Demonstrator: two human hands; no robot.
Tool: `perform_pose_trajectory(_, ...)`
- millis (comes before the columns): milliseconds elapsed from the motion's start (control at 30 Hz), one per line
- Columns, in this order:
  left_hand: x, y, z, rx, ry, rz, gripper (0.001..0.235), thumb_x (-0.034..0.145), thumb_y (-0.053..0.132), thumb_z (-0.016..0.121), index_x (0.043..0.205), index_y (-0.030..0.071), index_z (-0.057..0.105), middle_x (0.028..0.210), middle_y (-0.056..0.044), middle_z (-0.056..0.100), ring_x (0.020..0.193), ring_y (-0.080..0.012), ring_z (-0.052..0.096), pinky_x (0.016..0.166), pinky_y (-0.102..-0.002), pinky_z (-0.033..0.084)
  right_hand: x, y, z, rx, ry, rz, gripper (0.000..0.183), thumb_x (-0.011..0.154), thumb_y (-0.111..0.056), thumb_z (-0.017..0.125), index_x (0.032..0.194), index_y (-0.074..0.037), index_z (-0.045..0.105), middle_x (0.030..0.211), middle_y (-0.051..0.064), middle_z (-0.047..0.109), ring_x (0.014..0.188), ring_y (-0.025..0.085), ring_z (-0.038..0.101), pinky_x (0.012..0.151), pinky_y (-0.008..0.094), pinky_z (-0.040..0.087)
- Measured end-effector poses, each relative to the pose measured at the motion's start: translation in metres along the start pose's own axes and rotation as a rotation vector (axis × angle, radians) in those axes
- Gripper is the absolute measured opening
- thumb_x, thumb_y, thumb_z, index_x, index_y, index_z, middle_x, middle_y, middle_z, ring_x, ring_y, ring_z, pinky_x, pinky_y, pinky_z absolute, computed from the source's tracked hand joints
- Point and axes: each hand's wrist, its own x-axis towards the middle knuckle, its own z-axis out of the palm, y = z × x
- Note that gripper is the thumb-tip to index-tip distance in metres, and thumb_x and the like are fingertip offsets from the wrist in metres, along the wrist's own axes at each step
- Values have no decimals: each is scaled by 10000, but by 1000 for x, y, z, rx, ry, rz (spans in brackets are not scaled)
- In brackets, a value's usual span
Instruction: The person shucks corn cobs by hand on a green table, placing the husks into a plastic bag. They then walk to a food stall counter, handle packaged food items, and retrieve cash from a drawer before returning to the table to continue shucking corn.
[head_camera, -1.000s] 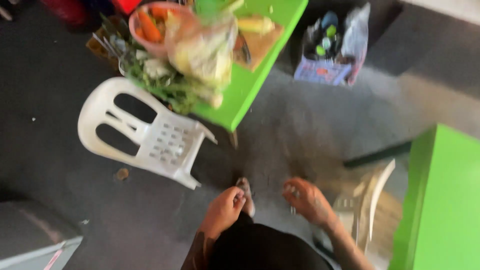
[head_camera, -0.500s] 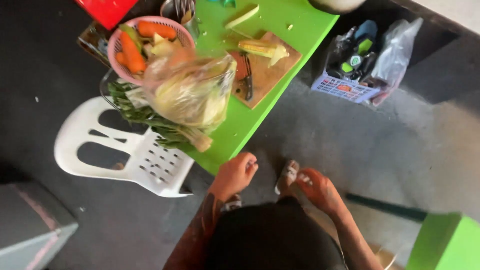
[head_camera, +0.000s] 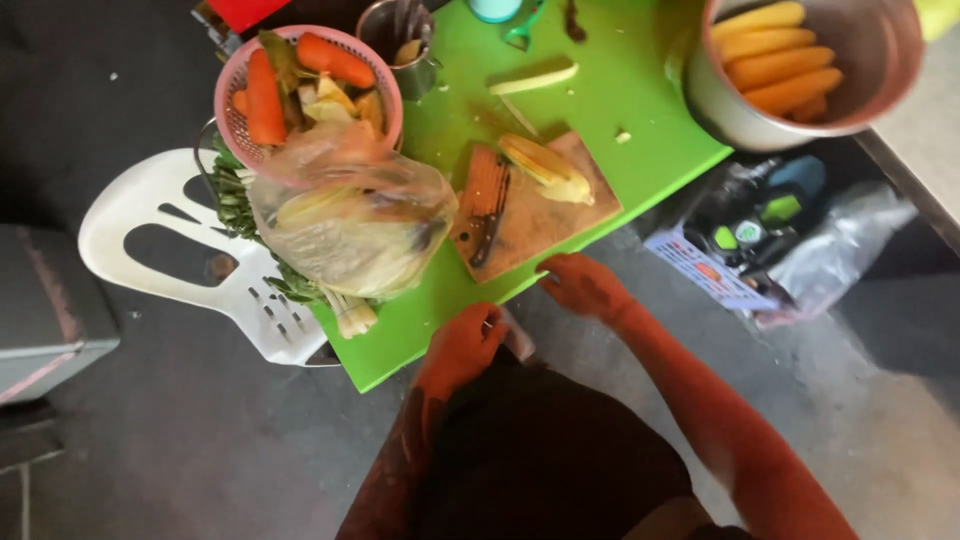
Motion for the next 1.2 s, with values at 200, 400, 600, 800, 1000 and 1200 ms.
perform_pose_trajectory(200,75,-6,-3,-59,-15,-52,386,965,524,576,1191,217,636,1087,-100,750,1043,-337,729,909,-537,559,109,62,0,-356,152,-312,381,891,-313,726,1242,-167,699,1298,139,690,1264,416,620,956,501,574)
perform_pose_trajectory(400,138,-10,7,-46,16,16,331,992,425,584,1132,134,659,982,-169,726,976,-417,719,874,-552,565,159,84,-17,-399,220,-148,685,849,-399,753,1397,-16,602,1346,276,605,1268,501,561,1047,552,480)
perform_pose_trajectory(600,194,-19,30,-240,58,98,301,956,328,589,1127,91,663,1002,-207,723,989,-450,696,899,-542,558,190,104,-20,-214,108,184,687,941,-573,650,1365,-40,566,1180,270,629,1006,538,672,854,608,567)
perform_pose_trajectory(800,229,-8,27,-314,363,-53,348,929,507,642,1098,204,677,952,-34,738,919,-270,736,867,-435,570,190,76,-67,540,-65,389,581,979,-440,677,1455,-146,518,1424,204,579,1320,393,555,1117,508,428)
perform_pose_trajectory(1000,220,99,-26,-554,362,-72,500,913,337,707,1284,13,621,1148,-246,722,1063,-396,715,908,-460,601,203,113,-81,1220,101,122,451,1009,-145,681,1376,4,466,1340,183,561,1209,314,579,1084,503,461)
perform_pose_trajectory(1200,240,106,-14,-468,410,-98,537,956,380,704,1366,51,600,1233,-254,674,1161,-413,675,920,-472,608,206,82,-135,1236,3,171,410,982,-142,697,1293,-75,439,1292,120,560,1129,244,582,1002,429,500)
